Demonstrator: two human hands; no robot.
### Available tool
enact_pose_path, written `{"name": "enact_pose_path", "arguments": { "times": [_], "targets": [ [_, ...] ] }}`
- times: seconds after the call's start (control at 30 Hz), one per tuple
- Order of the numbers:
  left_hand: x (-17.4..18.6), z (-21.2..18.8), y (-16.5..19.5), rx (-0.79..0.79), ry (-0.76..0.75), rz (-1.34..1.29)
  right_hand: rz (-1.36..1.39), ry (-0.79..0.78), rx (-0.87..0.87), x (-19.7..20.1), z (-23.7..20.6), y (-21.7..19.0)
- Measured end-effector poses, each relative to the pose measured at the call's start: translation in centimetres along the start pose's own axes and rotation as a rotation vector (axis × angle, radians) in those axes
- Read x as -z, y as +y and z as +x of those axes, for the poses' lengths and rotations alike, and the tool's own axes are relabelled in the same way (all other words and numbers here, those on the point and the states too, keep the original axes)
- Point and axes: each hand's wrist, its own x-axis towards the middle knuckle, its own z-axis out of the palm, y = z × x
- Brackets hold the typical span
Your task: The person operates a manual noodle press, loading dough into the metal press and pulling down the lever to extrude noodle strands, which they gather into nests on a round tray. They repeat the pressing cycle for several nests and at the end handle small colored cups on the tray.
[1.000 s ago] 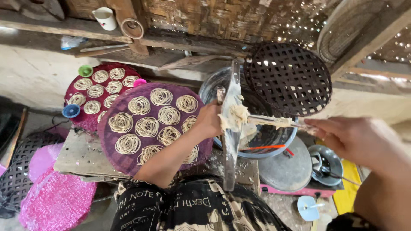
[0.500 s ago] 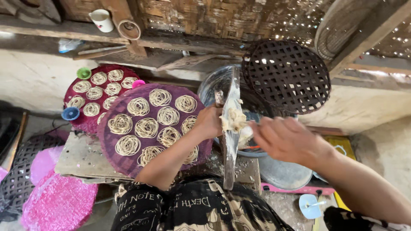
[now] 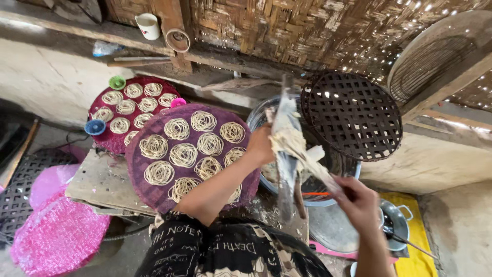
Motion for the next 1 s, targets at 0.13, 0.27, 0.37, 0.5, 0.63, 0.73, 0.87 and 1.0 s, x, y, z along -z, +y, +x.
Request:
{"name": "enact_pose_path", "arguments": {
  "times": [0.13, 0.27, 0.37, 0.5, 0.63, 0.73, 0.87, 1.0],
  "targets": [
    [0.8, 0.4, 0.0, -0.182, 0.028, 0.12, -0.162, 0.181, 0.11, 2.5, 0.1, -1.5],
    [-1.6, 0.5, 0.9, -0.169, 0.03, 0.06, -0.575, 0.363, 0.437, -0.9, 1.0, -2.4],
    [-1.7, 1.4, 0.3, -0.047, -0.019, 0.099, -0.569, 0.281, 0.569, -1.7, 0.5, -2.1],
    [0.7, 2.4, -1.6, -0.158, -0.036, 0.057, 0.013, 0.055, 0.15, -0.7, 0.7, -0.2],
    [0.8, 2.1, -0.6, -0.284, -0.049, -0.042, -0.052, 0.251, 0.134, -0.8, 3.0, 1.6],
    [0.2, 1.4, 0.9, -0.189, -0.159, -0.086, -0.305, 0.367, 0.227, -1.5, 4.5, 1.3],
    [0.3, 1.3, 1.3, -0.225, -0.198, -0.043, -0.474, 0.299, 0.493, -2.3, 4.5, -0.7],
    [1.3, 1.6, 0.0, -0.082, -0.209, -0.096, -0.38, 0.221, 0.5, -2.9, 2.4, -1.8]
  ]
}}
